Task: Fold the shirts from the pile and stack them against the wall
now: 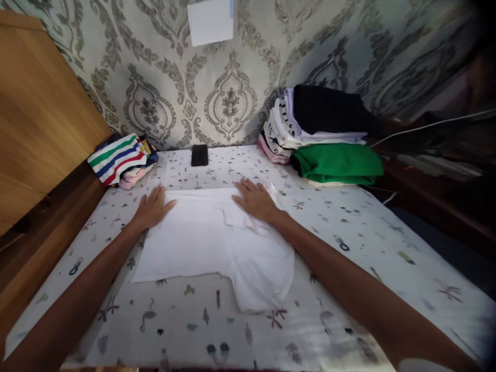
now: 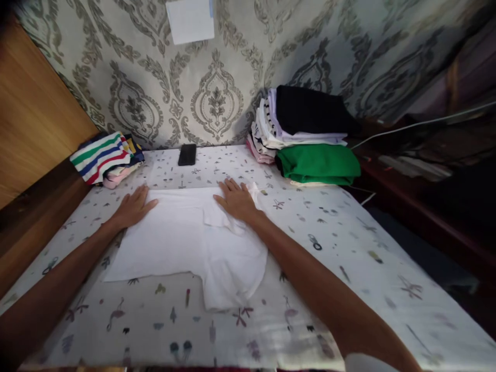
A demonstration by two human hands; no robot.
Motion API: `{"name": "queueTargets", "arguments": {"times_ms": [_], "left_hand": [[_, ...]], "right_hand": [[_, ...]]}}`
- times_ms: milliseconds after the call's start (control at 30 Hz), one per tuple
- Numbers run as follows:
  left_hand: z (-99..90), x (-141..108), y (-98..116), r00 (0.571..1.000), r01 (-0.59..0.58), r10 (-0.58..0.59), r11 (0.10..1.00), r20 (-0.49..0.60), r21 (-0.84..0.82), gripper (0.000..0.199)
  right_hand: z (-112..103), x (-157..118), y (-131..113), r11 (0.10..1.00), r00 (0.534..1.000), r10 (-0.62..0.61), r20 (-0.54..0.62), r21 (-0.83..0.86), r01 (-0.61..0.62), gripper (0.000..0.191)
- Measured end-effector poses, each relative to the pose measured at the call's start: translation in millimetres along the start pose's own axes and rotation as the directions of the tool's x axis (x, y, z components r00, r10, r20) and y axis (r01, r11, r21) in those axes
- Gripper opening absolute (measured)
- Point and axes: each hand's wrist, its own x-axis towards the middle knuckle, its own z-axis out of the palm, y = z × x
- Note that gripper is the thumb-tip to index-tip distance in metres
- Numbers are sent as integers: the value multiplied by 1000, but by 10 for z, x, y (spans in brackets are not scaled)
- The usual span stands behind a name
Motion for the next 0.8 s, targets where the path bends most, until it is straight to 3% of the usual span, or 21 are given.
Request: {"name": "queueTargets", "arguments": {"times_ms": [100,200,300,433,500,567,633,733,800], "left_hand": [[4,-15,-1,1000,2,-2,1000,-14,-5,80],[-3,-29,38,1000,-2,2,1000,-28,-17,80],[-27,-47,53,998,-17,15,999,-55,-30,76],[-124,-182,141,987,-48,45,999,-156,-11,69],[-218,-348,242,968,-160,154,987,-199,-16,61],[-338,-581,361,926,-361,346,928,-150,-87,52],[-461,-853,463,850,-519,526,829,-21,-210,46],[-575,-1234,517,756,-578,635,761,161,-294,39],[-568,-1415,469,760,-582,626,775,174,-246,34]], "right_hand": [[-40,-99,-27,999,999,-37,-36,23,38,59],[-52,-335,-68,983,982,-177,-72,34,180,56],[-34,-622,-121,957,960,-280,-30,75,282,52],[-53,-975,-160,948,962,-272,-18,167,271,50],[-118,-1182,-161,932,964,-265,-26,248,263,48],[-217,-1432,-155,903,963,-268,-5,347,253,46],[-316,-1703,-144,873,956,-291,48,421,244,45],[-381,-2042,-133,852,937,-345,61,438,285,53],[-354,-2168,-148,837,922,-387,0,419,351,50]]}}
